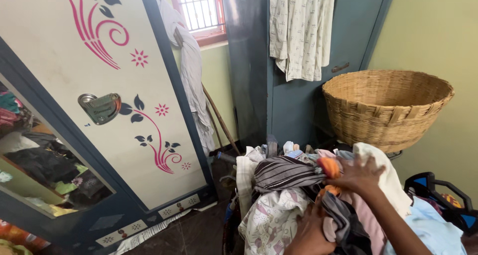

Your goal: The person picks up various shirts from a pile on a table and hangs them on wall-mounted hooks. They handle each shirt individually, unfolding it and placing it on a hook among other hanging clothes.

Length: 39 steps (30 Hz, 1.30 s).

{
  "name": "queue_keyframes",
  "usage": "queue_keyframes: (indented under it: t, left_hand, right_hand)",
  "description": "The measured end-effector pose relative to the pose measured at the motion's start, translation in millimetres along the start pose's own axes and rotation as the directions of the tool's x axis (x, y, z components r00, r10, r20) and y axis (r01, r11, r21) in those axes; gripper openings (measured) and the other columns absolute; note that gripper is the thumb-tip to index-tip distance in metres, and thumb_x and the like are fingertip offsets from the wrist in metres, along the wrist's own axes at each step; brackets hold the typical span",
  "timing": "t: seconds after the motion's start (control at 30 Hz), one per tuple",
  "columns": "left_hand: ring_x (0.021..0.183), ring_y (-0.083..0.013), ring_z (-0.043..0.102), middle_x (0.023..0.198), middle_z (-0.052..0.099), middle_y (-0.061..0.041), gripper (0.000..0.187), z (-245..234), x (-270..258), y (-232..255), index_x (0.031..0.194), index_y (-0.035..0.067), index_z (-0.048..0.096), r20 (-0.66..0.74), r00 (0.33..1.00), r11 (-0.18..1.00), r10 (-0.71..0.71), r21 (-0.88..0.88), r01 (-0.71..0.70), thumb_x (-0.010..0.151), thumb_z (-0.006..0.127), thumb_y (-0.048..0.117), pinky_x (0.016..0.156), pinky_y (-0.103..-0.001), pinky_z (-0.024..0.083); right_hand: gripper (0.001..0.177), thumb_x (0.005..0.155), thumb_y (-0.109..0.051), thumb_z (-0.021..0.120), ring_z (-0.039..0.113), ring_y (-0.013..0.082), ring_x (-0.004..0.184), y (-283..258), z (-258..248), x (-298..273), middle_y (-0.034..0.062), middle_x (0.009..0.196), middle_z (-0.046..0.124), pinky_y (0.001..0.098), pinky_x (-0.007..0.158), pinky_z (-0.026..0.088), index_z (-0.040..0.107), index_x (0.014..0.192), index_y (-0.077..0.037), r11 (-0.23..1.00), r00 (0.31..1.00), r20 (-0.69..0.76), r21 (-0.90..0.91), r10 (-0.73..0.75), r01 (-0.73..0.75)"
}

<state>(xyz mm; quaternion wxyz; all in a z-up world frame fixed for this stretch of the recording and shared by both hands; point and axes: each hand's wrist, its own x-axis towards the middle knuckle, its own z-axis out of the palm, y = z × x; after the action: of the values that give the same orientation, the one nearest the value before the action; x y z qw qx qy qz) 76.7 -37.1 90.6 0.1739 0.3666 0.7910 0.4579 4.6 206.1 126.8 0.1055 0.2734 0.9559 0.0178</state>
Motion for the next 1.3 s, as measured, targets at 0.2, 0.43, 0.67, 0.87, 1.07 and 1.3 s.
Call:
queue_keyframes:
  t: [0.2,0.43,0.67,0.87,1.07,1.3]
  left_hand:
    - [0.138,-0.051,0.04,0.159,0.038,-0.02,0.093,12.5,0.3,-16.6,0.155,0.011,0.041,-0.096,0.995,0.995,0.021,-0.09,-0.03,0.07,0.079,0.018,0.115,-0.061,0.033]
    - [0.073,-0.0304,0.077,0.077,0.076,-0.015,0.033,-32.6,3.6,-32.6,0.098,0.003,0.075,-0.522,0.852,0.997,0.048,-0.022,-0.07,0.065,0.077,0.004,0.071,-0.041,0.06]
    - [0.08,-0.0196,0.078,0.092,0.078,-0.009,0.038,-154.1,3.8,67.0,0.111,0.006,0.068,-0.608,0.792,0.992,0.05,-0.061,-0.109,0.078,0.084,0.015,0.074,-0.033,0.063]
    - [0.109,-0.0319,0.076,0.112,0.078,-0.016,0.044,-208.0,89.6,116.7,0.129,0.016,0.069,-0.741,0.645,0.979,0.189,0.195,-0.063,0.086,0.078,0.02,0.097,-0.043,0.061]
    - [0.152,-0.0542,0.005,0.168,0.005,-0.025,0.111,-109.9,161.0,-6.8,0.163,0.023,0.008,-0.526,0.85,0.956,-0.027,0.236,0.176,0.081,0.076,0.057,0.112,-0.079,0.009]
    - [0.151,-0.049,0.017,0.168,0.019,-0.017,0.065,24.0,169.3,-183.3,0.156,0.025,0.046,-0.394,0.919,0.867,-0.03,0.447,0.22,0.095,0.058,0.042,0.113,-0.075,0.015]
  right_hand:
    - [0.121,0.058,-0.095,0.066,0.005,0.0497,0.157,55.7,81.3,69.9,0.0263,0.161,0.036,0.0793,0.115,0.0,0.038,0.16,-0.035,0.96,1.0,0.005,0.279,-0.021,0.019]
    - [0.106,0.066,-0.092,0.053,0.028,0.0488,0.152,45.0,66.0,36.8,0.0101,0.161,0.042,0.0824,0.113,0.018,0.054,0.151,-0.028,0.933,0.991,-0.003,0.339,0.131,-0.122]
    - [0.096,0.076,-0.089,0.052,0.029,0.044,0.15,17.5,46.0,-14.0,0.0075,0.161,0.038,0.0794,0.11,0.02,0.059,0.144,-0.023,0.936,0.965,-0.148,0.313,0.216,-0.162]
    - [0.085,0.081,-0.081,0.051,0.039,0.0372,0.145,14.9,62.8,-13.9,0.0045,0.153,0.05,0.0732,0.108,0.029,0.063,0.14,-0.021,0.943,0.918,-0.319,0.302,0.236,-0.138]
    - [0.065,0.089,-0.066,0.053,0.05,0.0306,0.137,11.2,71.1,-27.4,0.008,0.138,0.064,0.0682,0.108,0.034,0.07,0.129,-0.017,0.956,0.811,-0.543,0.286,0.218,-0.065]
    - [0.035,0.1,-0.036,0.054,0.064,0.0324,0.113,4.2,58.0,-46.0,0.0121,0.11,0.074,0.0525,0.105,0.045,0.077,0.117,-0.016,0.824,0.688,-0.639,0.556,0.344,0.105]
